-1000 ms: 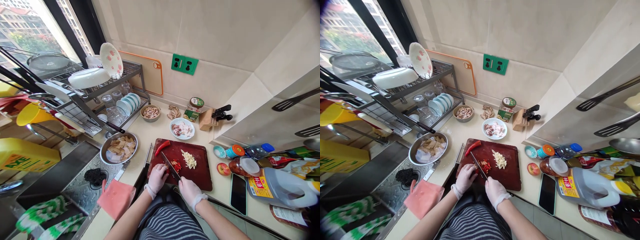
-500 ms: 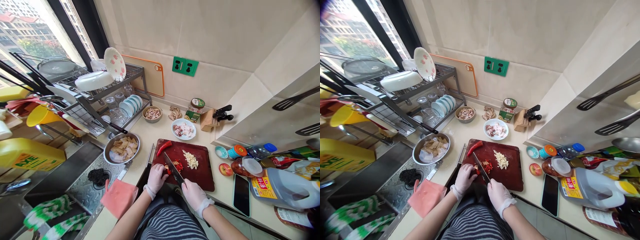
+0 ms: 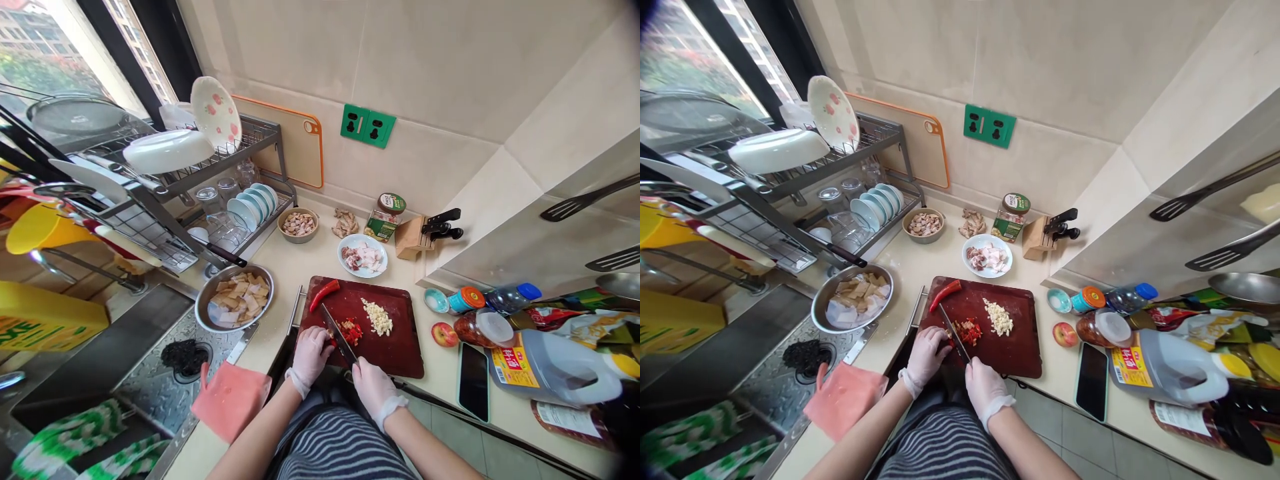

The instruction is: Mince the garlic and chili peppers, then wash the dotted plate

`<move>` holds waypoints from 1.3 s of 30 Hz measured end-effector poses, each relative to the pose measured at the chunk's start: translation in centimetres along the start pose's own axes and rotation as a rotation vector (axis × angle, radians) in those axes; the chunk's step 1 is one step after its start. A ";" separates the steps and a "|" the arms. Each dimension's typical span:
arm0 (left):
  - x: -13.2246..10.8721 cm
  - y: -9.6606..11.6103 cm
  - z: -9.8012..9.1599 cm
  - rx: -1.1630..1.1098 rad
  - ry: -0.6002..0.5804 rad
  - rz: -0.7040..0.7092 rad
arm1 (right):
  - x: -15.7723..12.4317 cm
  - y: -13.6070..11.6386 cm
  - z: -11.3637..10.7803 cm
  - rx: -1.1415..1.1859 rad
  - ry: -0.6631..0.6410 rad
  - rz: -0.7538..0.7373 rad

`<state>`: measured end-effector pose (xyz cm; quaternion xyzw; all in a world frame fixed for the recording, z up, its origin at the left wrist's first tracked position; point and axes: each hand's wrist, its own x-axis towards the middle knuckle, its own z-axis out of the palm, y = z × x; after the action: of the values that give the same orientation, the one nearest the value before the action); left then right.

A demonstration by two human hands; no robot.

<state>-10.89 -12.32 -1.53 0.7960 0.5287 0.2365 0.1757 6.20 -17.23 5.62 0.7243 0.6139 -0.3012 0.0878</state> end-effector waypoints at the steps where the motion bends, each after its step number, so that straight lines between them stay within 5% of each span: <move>1: 0.0 0.0 0.0 0.002 -0.006 -0.007 | 0.0 0.2 0.2 0.014 0.009 -0.006; 11: 2.1 1.7 0.0 0.004 -0.218 -0.350 | -1.5 5.2 -1.9 0.216 0.103 0.008; 22: 5.2 4.3 0.6 -0.134 -0.438 -0.331 | -1.9 8.8 -0.5 0.637 0.033 0.140; 27: 4.6 2.9 0.3 -0.317 -0.363 -0.407 | -1.8 7.9 0.4 0.766 0.000 0.078; 34: 3.1 -1.7 0.7 -0.359 0.006 -0.378 | -0.8 2.7 1.6 0.769 -0.143 0.025; 39: 2.5 -1.7 1.1 -0.356 -0.016 -0.363 | -0.6 2.3 2.2 0.764 -0.105 0.090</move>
<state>-10.75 -9.41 -2.89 0.6465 0.6115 0.2842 0.3569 7.64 -19.34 3.65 0.7146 0.4198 -0.5407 -0.1441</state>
